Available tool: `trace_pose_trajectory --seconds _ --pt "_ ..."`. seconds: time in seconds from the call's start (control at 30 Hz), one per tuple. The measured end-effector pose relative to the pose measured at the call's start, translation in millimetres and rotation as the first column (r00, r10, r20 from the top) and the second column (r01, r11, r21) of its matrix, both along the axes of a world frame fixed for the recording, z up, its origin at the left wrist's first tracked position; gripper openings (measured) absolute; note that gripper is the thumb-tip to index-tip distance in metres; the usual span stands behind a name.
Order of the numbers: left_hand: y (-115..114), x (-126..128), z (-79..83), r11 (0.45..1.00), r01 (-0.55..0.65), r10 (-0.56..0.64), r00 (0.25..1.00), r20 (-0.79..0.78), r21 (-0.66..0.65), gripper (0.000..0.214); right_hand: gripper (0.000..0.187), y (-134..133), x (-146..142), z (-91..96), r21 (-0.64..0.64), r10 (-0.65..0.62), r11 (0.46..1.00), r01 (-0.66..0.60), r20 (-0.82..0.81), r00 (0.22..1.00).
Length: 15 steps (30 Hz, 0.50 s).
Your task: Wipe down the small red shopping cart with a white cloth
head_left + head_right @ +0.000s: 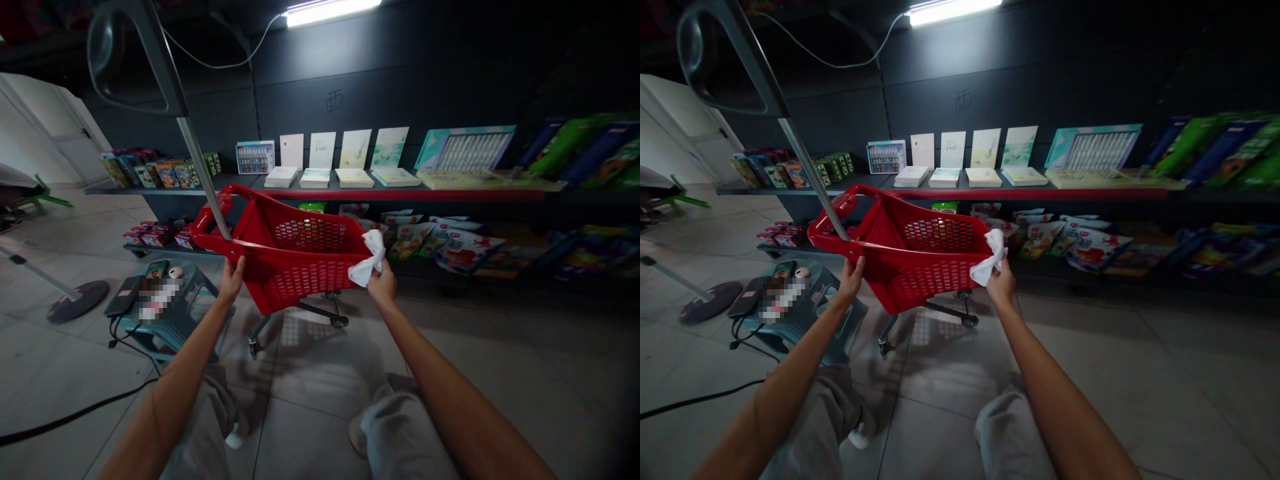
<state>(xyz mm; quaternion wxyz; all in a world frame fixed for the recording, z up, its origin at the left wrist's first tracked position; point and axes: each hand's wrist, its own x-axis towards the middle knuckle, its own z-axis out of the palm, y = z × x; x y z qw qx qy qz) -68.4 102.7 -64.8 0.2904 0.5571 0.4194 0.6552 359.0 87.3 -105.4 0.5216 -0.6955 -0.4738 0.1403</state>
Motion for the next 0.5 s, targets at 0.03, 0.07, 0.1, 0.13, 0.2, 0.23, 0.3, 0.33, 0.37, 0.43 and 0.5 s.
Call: trace_pose_trajectory --seconds 0.03,0.07,0.1,0.13,0.2,0.23,0.3,0.33,0.37,0.43,0.5 --pt "-1 3 -0.3 1.000 0.004 -0.003 1.000 0.011 -0.017 0.065 0.056 0 -8 -1.9 -0.057 -0.088 0.995 0.084 -0.079 0.993" --pt "-2 5 -0.6 0.999 0.007 -0.007 1.000 0.019 -0.036 0.066 0.054 1 -18 -3.0 -0.094 -0.165 0.984 0.152 -0.146 0.975" --pt "-2 8 -0.6 0.999 0.011 -0.010 1.000 0.022 -0.053 0.068 0.051 1 -30 -3.6 -0.110 -0.222 0.973 0.203 -0.202 0.954" --pt "-4 10 -0.5 0.998 0.013 -0.011 1.000 0.020 -0.063 0.068 0.049 2 -42 -3.9 -0.110 -0.262 0.964 0.242 -0.249 0.932" --pt "-7 16 0.6 0.997 0.015 -0.014 1.000 0.013 -0.073 0.068 0.045 3 -72 -4.4 -0.104 -0.294 0.956 0.275 -0.312 0.903" --pt "-9 19 1.4 0.997 0.019 -0.018 1.000 0.009 -0.075 0.067 0.043 3 -88 -5.0 -0.103 -0.284 0.959 0.265 -0.327 0.901" --pt "-13 27 3.5 0.997 0.025 -0.025 1.000 0.004 -0.075 0.064 0.036 -2 -127 -6.5 -0.096 -0.220 0.975 0.199 -0.330 0.918" --pt "-16 30 4.6 0.997 0.030 -0.030 1.000 0.001 -0.075 0.062 0.034 -6 -148 -7.2 -0.079 -0.169 0.985 0.151 -0.330 0.929" --pt "-18 34 5.4 0.996 0.034 -0.034 0.999 -0.004 -0.079 0.060 0.032 -12 -171 -7.7 -0.057 -0.109 0.994 0.095 -0.329 0.938" --pt "-21 40 6.3 0.994 0.038 -0.039 0.999 -0.009 -0.100 0.054 0.035 -28 -216 -7.1 0.033 0.065 0.998 -0.058 -0.311 0.948" --pt "-23 46 6.1 0.991 0.040 -0.040 0.999 0.003 -0.130 0.049 0.039 -45 -253 -3.7 0.100 0.221 0.974 -0.201 -0.267 0.938"
